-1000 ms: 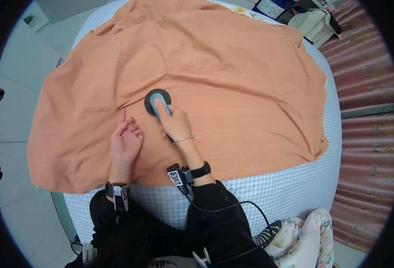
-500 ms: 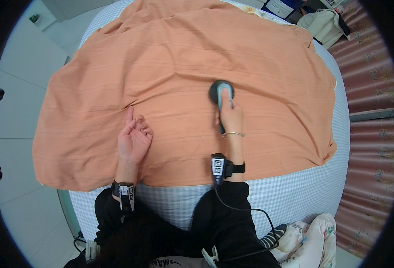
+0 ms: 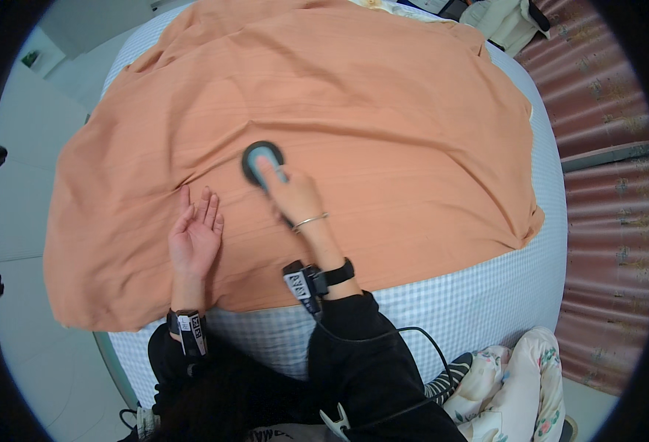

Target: The person uses a handheld lint remover to clean a peach-colored sheet laid on a bed. They repeatedly move the device across the fabric while holding the sheet with the other hand, occasionally adjusting the sheet's position.

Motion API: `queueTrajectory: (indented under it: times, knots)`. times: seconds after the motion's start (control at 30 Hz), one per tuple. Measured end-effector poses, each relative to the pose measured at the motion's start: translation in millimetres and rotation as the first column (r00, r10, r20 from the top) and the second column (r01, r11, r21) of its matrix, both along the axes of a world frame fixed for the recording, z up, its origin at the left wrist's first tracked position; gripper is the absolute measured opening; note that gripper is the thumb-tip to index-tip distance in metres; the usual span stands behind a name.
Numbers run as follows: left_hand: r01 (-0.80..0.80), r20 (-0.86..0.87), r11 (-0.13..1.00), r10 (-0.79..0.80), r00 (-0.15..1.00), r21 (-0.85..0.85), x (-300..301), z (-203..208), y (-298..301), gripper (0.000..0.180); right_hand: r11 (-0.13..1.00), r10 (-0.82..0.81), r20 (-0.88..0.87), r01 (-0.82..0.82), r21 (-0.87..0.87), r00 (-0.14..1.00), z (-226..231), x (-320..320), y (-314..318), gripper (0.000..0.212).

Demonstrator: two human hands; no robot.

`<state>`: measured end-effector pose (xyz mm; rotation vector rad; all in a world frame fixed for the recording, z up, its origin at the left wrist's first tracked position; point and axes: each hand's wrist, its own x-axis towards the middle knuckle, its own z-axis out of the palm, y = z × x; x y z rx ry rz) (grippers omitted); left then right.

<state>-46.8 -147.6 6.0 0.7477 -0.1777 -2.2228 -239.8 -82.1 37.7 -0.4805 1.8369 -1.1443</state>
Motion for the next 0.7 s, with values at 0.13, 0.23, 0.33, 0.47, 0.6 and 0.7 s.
queueTrajectory:
  times: [0.13, 0.23, 0.33, 0.47, 0.6, 0.7]
  knots:
    - [0.019, 0.010, 0.999, -0.019, 1.000, -0.028, -0.1, 0.6, 0.2, 0.051, 0.970, -0.240, -0.060, 0.242, 0.029, 0.969, 5.8, -60.5, 27.7, 0.060]
    - [0.025, 0.016, 0.999, -0.025, 1.000, -0.036, 0.3, 0.8, -0.1, 0.053, 0.924, -0.380, -0.119, 0.383, -0.001, 0.917, 6.8, -95.9, 50.3, 0.061]
    - [0.026, -0.013, 0.999, -0.026, 1.000, -0.030, 1.0, 0.2, -1.3, 0.048, 0.871, -0.485, -0.156, 0.492, 0.007, 0.860, 4.4, -130.4, 74.6, 0.063]
    - [0.006, -0.039, 1.000, -0.007, 0.999, -0.022, 0.6, -1.3, -2.3, 0.047, 0.780, -0.626, -0.081, 0.623, -0.059, 0.776, -0.7, -166.8, 105.4, 0.061]
    - [-0.025, -0.041, 0.999, 0.023, 0.999, -0.044, -1.0, 0.2, -1.2, 0.054, 0.655, -0.755, -0.026, 0.751, -0.081, 0.656, 0.6, -175.3, 114.9, 0.060]
    - [-0.050, -0.049, 0.999, 0.049, 0.998, -0.016, -2.7, 2.5, -0.4, 0.053, 0.754, -0.657, -0.106, 0.651, -0.083, 0.747, 5.0, -165.8, 114.1, 0.061]
